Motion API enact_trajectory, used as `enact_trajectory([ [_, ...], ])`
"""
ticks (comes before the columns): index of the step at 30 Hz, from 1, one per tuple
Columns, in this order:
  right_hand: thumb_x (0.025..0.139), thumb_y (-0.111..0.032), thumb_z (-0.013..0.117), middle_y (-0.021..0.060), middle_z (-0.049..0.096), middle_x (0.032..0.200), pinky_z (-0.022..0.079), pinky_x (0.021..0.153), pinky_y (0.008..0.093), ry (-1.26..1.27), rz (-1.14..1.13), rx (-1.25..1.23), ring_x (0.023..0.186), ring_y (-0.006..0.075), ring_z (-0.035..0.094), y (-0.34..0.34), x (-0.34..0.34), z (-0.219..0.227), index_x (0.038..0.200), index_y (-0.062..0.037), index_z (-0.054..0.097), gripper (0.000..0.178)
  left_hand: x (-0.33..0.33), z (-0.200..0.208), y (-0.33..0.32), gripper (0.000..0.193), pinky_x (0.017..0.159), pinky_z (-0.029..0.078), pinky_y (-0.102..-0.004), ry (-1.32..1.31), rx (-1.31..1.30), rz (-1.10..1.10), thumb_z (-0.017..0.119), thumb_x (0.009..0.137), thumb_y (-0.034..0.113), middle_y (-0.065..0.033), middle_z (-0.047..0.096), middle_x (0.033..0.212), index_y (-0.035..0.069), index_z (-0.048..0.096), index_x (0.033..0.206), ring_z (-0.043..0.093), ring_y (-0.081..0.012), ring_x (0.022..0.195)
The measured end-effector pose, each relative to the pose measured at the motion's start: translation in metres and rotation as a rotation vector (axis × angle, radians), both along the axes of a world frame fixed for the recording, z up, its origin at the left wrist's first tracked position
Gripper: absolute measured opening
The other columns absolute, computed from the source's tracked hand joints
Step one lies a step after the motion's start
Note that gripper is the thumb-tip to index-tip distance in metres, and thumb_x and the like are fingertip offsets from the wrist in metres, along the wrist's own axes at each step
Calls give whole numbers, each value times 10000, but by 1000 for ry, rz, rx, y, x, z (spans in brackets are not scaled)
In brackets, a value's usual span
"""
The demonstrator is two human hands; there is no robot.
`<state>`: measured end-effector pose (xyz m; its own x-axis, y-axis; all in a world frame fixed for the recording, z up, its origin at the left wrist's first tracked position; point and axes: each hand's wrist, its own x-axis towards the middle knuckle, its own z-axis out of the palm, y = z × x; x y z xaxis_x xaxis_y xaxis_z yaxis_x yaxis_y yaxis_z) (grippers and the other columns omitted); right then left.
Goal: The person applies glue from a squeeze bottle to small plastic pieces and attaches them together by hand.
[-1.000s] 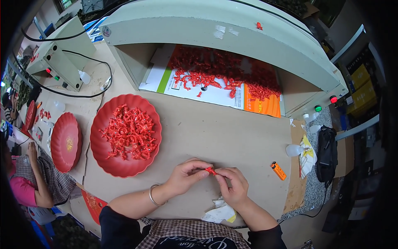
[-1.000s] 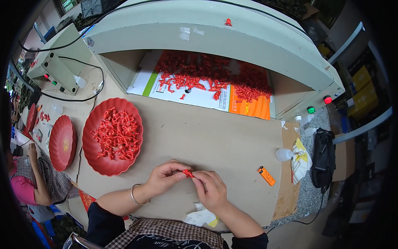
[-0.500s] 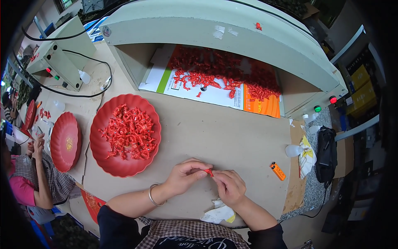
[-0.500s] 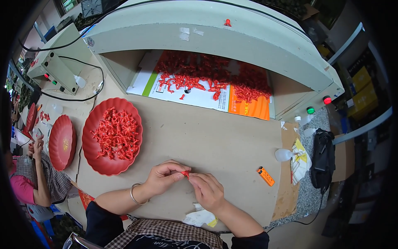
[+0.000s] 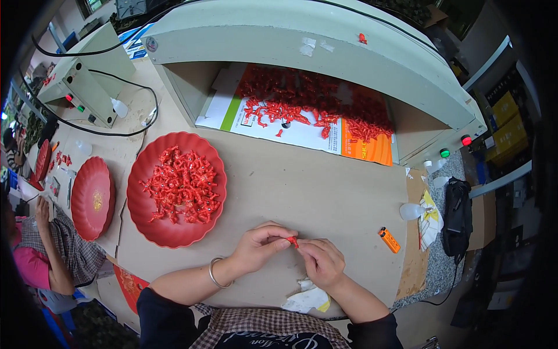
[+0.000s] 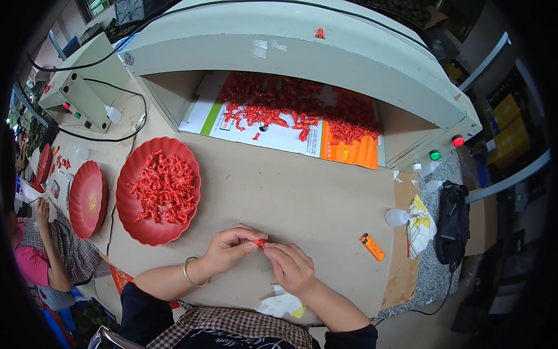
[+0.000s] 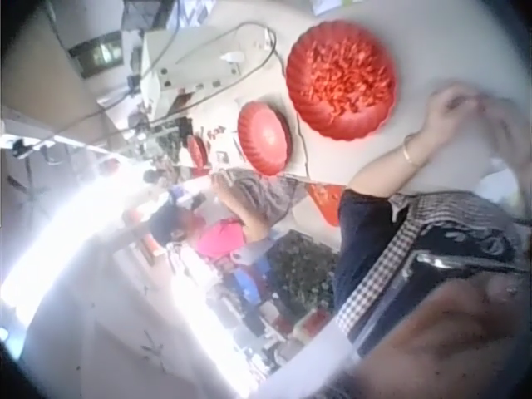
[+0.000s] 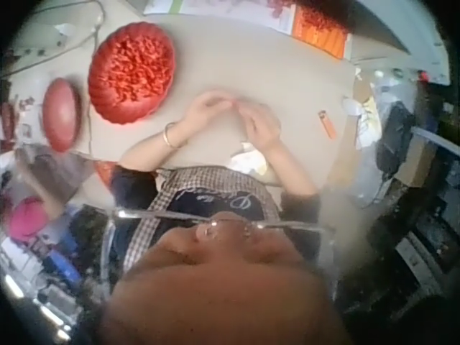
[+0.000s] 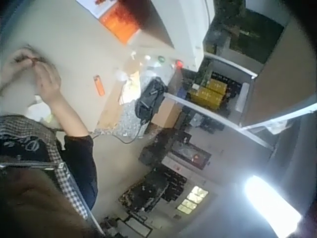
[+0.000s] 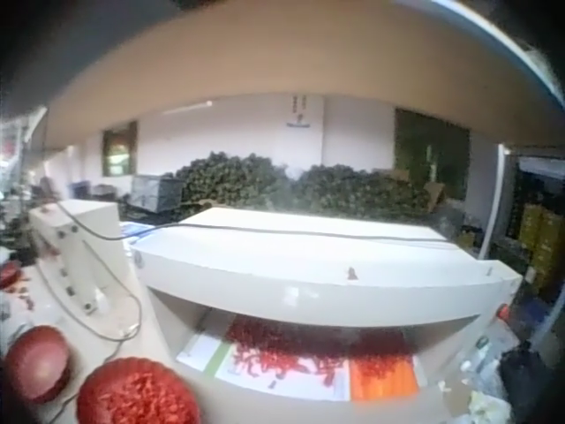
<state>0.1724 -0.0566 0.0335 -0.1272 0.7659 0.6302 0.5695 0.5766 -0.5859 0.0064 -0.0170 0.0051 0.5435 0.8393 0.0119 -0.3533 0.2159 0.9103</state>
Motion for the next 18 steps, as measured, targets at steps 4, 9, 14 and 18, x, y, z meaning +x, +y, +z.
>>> enact_trajectory([
  [4,644,76,608,114,606,811,497,595,281,-2,5,7,690,229,597,0,0,1,809,18,587,176,0,1,0,180,833,446,-271,6,24,4,514,809,-25,-103,532,1047,5,549,984,537,-170,960],
  [9,646,65,605,111,608,820,502,602,279,-38,13,61,693,222,597,0,-1,4,796,17,591,157,-1,2,-1,175,815,451,-266,4,109,18,517,809,-21,-92,532,1027,14,557,975,534,-172,968],
  [14,655,25,615,104,616,817,515,586,264,-152,12,175,677,203,605,-2,2,3,769,1,599,117,-2,6,-1,160,803,454,-265,53,189,21,521,807,-18,-90,533,1011,15,568,956,536,-177,960],
  [18,646,17,629,102,620,799,517,569,255,-165,12,211,669,198,611,-1,1,5,754,0,599,113,-2,7,-2,160,801,454,-266,49,197,19,523,807,-12,-92,536,1008,15,568,958,539,-176,948],
])
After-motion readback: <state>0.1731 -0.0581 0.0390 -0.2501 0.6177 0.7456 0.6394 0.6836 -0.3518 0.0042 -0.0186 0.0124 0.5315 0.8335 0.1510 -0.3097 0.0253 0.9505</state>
